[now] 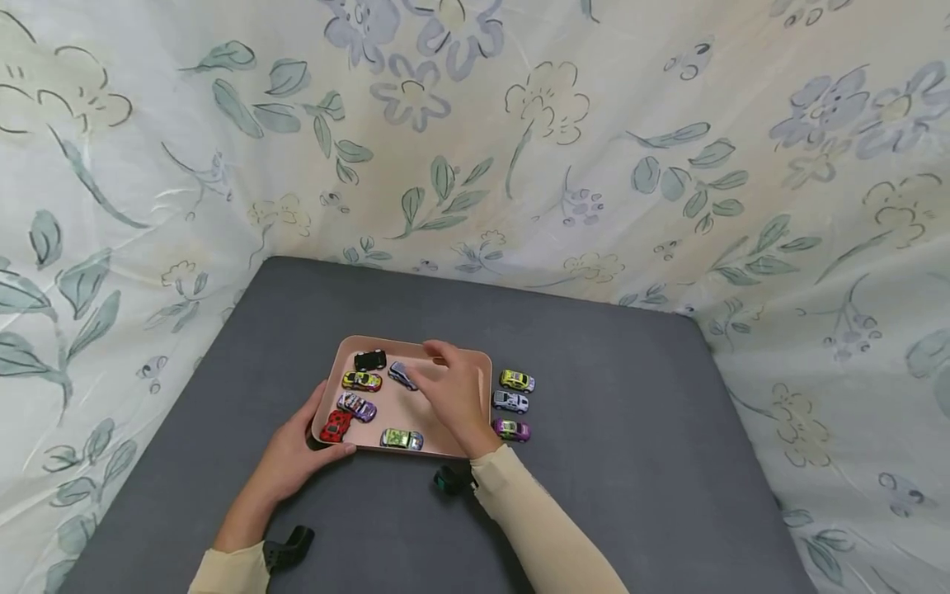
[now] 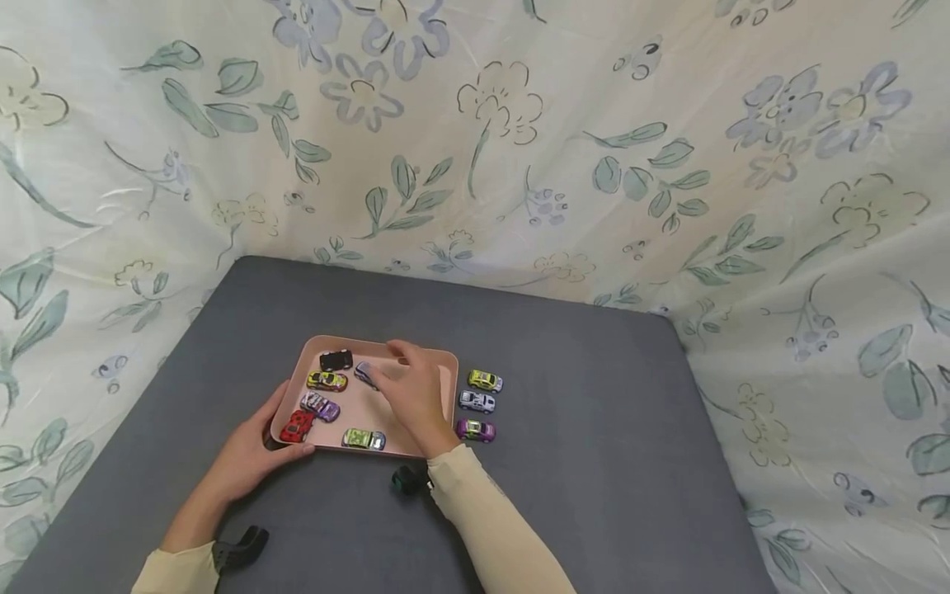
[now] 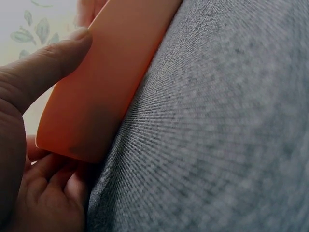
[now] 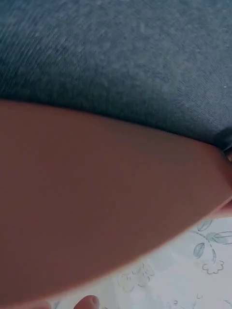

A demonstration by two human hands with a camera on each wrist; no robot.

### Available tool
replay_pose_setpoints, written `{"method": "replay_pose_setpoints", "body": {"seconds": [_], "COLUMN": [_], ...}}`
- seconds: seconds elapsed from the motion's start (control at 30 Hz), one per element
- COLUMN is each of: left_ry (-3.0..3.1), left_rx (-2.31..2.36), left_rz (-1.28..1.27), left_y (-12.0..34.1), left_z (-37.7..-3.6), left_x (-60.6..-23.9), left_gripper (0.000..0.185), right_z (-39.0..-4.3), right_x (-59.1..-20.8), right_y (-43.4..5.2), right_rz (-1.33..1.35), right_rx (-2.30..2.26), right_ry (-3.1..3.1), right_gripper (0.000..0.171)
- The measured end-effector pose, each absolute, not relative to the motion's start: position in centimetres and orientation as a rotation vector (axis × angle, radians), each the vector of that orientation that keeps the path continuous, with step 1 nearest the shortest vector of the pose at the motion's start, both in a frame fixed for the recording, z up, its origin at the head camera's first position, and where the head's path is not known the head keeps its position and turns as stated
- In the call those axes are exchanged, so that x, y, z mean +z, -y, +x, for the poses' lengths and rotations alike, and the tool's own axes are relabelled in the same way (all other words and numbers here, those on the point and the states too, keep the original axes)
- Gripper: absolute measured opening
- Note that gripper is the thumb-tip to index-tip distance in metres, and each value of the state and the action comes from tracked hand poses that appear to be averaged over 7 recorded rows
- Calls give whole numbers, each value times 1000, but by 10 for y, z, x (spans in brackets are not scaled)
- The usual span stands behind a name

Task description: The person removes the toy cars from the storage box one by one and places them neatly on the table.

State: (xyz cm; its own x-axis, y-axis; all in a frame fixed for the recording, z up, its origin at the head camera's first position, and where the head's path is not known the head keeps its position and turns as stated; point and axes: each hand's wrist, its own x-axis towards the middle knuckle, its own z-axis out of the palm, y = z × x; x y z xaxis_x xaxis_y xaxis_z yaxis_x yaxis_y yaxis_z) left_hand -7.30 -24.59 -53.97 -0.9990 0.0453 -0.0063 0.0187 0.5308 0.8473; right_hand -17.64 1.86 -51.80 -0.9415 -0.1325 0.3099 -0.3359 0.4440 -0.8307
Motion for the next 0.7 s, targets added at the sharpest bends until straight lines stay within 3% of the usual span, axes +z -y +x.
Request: {"method": "replay_pose_setpoints", "body": {"seconds": [0.7], "left_ry": [-2719], "left_rx": [1471], "left_rz": [23], "left_y": [246], "left_z": [-75], "left_x": [-538], "left_gripper": [119], "right_z": [-179], "right_x": [-536], "right_y": [-4], "right_rz": [400], "right_rx": [1353], "right_ry": [2703], "right_gripper": [43]}}
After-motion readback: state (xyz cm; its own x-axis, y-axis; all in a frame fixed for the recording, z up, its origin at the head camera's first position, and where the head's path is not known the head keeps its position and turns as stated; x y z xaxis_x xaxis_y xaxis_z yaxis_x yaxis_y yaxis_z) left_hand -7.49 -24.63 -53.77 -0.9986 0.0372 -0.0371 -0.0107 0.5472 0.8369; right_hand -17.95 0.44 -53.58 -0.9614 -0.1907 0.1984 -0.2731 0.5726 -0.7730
